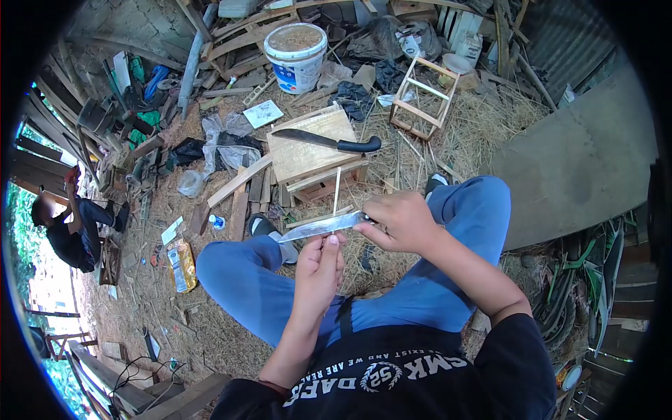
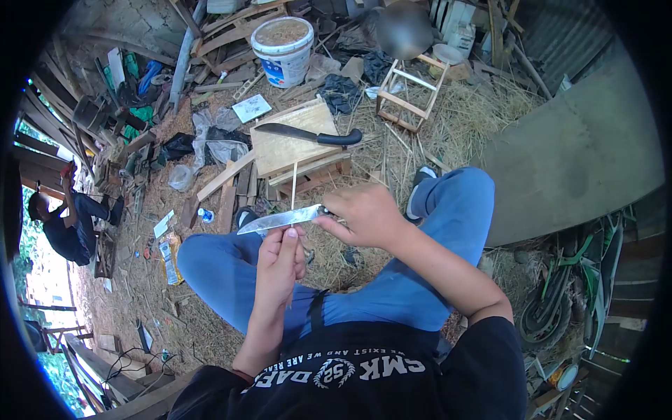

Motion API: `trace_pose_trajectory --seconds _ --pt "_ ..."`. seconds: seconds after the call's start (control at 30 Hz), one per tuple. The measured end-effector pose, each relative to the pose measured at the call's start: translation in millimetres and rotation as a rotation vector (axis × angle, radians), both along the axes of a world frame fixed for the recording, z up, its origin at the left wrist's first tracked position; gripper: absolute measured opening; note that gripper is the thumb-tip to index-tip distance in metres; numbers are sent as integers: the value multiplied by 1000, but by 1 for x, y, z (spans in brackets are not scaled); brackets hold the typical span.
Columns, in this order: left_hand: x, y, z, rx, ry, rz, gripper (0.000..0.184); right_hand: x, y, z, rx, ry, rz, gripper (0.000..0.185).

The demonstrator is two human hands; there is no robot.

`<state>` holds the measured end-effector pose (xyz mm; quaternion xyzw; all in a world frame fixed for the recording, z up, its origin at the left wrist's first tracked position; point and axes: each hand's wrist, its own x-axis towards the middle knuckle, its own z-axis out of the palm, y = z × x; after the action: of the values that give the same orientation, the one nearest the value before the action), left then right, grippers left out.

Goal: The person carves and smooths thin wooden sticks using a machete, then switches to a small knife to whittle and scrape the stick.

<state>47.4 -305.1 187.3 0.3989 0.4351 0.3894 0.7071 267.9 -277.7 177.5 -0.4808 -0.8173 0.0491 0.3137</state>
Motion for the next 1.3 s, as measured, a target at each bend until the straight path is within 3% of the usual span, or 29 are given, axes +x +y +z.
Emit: trace_pose_trajectory --seconds 0.13,0.2,0.23,0.3,0.33,0.4,0.43,0.5,0.73,0.8,0.83,0.9,0.97,1.17,1.3 --pt "-1 -3 -4 56 22 11 19 3 6 0 20 -37 -6 37" --pt "-5 -9 -9 86 45 -13 19 21 28 -15 7 19 -360 38" --pt "-6 -15 -10 112 66 -32 19 37 35 -12 1 15 -364 38" --pt "-4 -17 -12 94 56 -48 18 66 51 3 -226 186 -611 37" --pt "-3 -18 -12 64 52 -54 18 60 47 5 -228 183 -606 37" --pt "-3 -14 -9 10 40 -32 19 31 20 7 -170 162 -293 36" --pt "0 -6 -6 -23 18 -18 19 21 14 8 -163 158 -292 36" --pt "1 3 -3 -28 5 -29 19 7 2 7 -56 -14 -13 35" --pt "1 -4 -4 118 5 -49 17 18 14 8 37 -89 11 38" --pt "-4 -18 -6 96 6 -90 17 45 37 2 -70 -54 -543 41" --pt "-5 -23 -7 78 6 -126 17 55 40 4 -67 -60 -540 41" --pt "-8 -15 -10 100 73 -91 18 70 44 10 -266 287 -577 44" --pt "-14 3 -8 -48 -40 22 22 52 26 9 -282 267 -434 43" --pt "-9 19 7 57 -14 -31 23 11 11 21 -136 24 -53 38" --pt "-2 13 15 84 35 -8 23 2 14 30 -1 36 58 36"
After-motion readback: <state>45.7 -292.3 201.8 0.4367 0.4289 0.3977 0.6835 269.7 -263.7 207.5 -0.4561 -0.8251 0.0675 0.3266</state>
